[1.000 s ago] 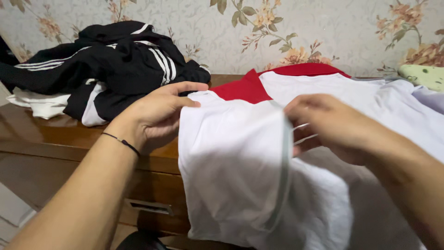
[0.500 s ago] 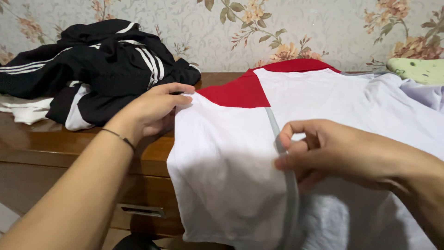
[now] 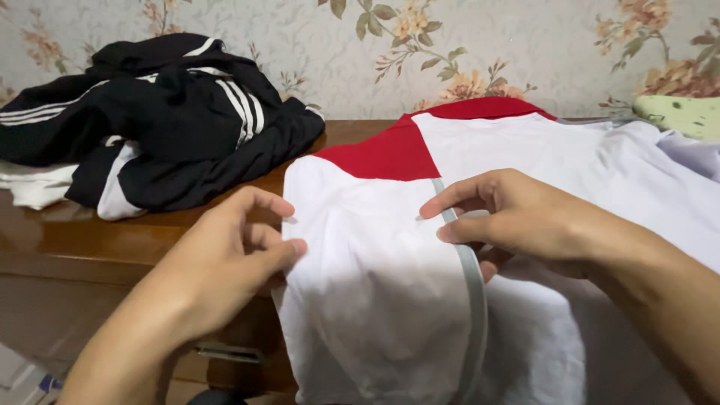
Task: The person unfolds a white and red short-sleeved shirt on a wooden dresser, smooths the collar and body, and folds the sleeves inward. The person continues to fold the shirt into a compact rectangle.
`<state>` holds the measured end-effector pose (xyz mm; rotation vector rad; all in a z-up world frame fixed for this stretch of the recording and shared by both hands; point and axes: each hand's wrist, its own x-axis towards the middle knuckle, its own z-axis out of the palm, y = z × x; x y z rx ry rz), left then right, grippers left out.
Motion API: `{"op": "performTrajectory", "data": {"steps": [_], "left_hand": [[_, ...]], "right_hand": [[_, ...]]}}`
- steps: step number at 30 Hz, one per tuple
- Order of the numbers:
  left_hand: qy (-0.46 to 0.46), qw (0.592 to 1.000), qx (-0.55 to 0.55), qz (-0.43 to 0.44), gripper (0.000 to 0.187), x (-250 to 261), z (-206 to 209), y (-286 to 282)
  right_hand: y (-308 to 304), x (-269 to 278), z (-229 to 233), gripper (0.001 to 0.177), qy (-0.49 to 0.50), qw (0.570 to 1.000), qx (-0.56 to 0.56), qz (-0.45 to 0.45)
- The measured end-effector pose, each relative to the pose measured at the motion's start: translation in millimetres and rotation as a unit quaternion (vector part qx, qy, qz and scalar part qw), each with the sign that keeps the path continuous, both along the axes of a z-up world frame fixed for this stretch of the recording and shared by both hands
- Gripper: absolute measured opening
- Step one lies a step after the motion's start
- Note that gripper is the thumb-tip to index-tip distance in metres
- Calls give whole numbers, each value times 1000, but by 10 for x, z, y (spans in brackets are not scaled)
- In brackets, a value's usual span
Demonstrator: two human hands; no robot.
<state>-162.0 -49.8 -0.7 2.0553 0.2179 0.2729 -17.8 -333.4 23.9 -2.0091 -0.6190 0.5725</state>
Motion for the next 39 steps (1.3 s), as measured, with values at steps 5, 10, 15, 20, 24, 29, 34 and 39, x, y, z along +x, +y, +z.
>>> {"op": "performTrajectory", "data": {"steps": [5, 10, 15, 20, 24, 29, 34, 39], "left_hand": [[-38, 993, 103, 44, 36, -167, -67, -2], [149, 952, 209, 169, 43, -256, 119, -275], [57, 923, 330, 190, 54, 103, 420, -98], [-154, 876, 457, -20, 51, 980, 359, -300], [18, 871, 488, -63, 78, 1578, 195, -435], [107, 872, 474, -57, 88, 1689, -146, -418], [128, 842, 522, -44, 80, 1756, 54, -419], [120, 836, 534, 37, 44, 2149, 235, -183]], "right_hand": [[-57, 17, 6, 39, 16, 998, -40, -47], [-14, 7, 183, 37, -56, 992, -114, -4], [115, 446, 605, 49, -319, 903, -286, -21], [809, 1219, 280, 65, -460, 871, -151, 82], [1092, 1731, -266, 72, -386, 892, -206, 112], [1036, 2152, -561, 80, -360, 885, -282, 83], [1074, 2153, -509, 86, -340, 888, -306, 53], [1017, 2063, -488, 82, -351, 899, -255, 57]]}}
